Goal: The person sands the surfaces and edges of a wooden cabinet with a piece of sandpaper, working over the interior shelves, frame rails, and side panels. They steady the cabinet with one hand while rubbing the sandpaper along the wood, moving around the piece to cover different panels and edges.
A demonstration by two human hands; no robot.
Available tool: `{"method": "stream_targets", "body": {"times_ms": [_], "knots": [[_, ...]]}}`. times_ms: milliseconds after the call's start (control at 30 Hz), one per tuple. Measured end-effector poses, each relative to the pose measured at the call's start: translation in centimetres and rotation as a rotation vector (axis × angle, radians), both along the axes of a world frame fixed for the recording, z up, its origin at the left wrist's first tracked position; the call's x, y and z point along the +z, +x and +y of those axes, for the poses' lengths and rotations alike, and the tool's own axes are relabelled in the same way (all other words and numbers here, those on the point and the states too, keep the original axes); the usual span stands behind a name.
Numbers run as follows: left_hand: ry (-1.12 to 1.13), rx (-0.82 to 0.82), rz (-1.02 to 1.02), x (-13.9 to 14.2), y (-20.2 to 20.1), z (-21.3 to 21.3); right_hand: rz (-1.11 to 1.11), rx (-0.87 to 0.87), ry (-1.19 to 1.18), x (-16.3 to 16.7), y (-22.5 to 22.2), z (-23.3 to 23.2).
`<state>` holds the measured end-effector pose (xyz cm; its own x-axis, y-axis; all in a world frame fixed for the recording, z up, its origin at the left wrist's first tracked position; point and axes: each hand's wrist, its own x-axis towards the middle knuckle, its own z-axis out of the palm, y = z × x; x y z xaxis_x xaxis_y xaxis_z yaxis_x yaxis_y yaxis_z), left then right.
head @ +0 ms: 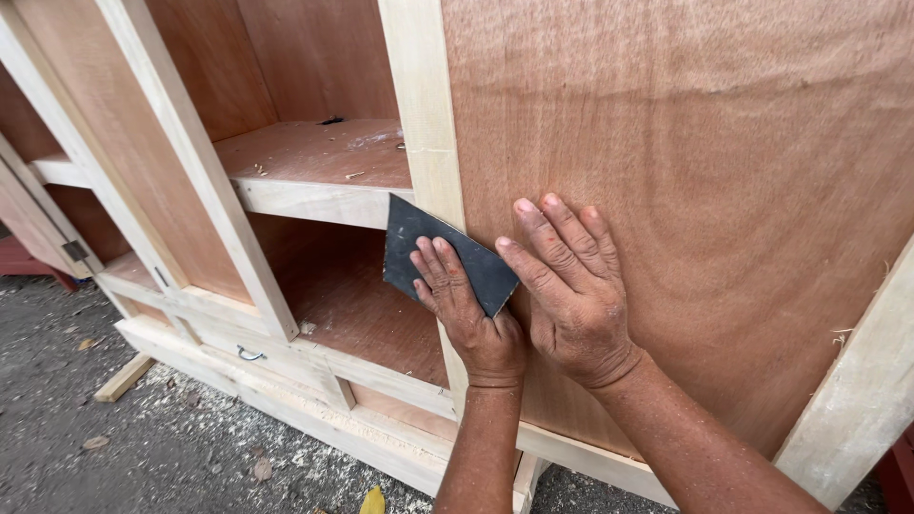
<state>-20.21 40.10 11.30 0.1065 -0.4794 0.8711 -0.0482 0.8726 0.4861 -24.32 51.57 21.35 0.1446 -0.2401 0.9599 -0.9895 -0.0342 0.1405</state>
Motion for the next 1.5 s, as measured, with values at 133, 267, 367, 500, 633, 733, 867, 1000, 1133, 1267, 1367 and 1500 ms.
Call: {"method": "stream_targets", "body": {"times_ms": [133,267,367,500,633,733,867,1000,1133,1267,1367,1500], "knots": [[0.135,0.004,-0.13,-2.9,2.4,3.8,0.015,-0.112,0.003,0.1,-0.3,-0.1],[0.108,0.012,-0.082,-1.8,3.2,4.1,0.118,-0.241,-0.003,-0.1,-0.6,-0.8],[0.078,0.006,0.063,1.7,1.4,0.7,0.11,-0.272,0.012,-0.5,-0.9,-1.4],[0.172,0.035,0.02,-0.2,1.0,0.0,0.128,-0.307,0.007,-0.9,-1.0,-1.8],[0.276,0.091,-0.21,-8.3,3.8,4.0,0.127,-0.317,0.009,-0.9,-1.0,-1.8],[0.231,0.086,-0.166,-8.8,3.1,3.0,0.146,-0.348,0.009,-1.0,-1.0,-1.8],[0.077,0.098,-0.051,-2.9,0.1,-1.5,0.141,-0.355,0.009,-1.2,-1.0,-1.8],[0.018,0.053,-0.058,-1.9,1.5,-0.5,0.131,-0.361,0.017,-1.3,-0.9,-1.9],[0.056,-0.002,-0.107,-4.2,4.2,2.6,0.148,-0.417,0.033,-1.3,-0.9,-1.8],[0.034,-0.031,-0.052,-2.1,2.0,0.6,0.152,-0.445,0.012,-1.3,-0.9,-1.9],[-0.014,-0.032,-0.033,-0.6,1.1,-0.6,0.143,-0.452,0.007,-1.4,-0.8,-1.9],[-0.001,-0.087,-0.092,-1.7,4.1,1.5,0.145,-0.48,0.017,-1.5,-0.6,-1.7]]}}
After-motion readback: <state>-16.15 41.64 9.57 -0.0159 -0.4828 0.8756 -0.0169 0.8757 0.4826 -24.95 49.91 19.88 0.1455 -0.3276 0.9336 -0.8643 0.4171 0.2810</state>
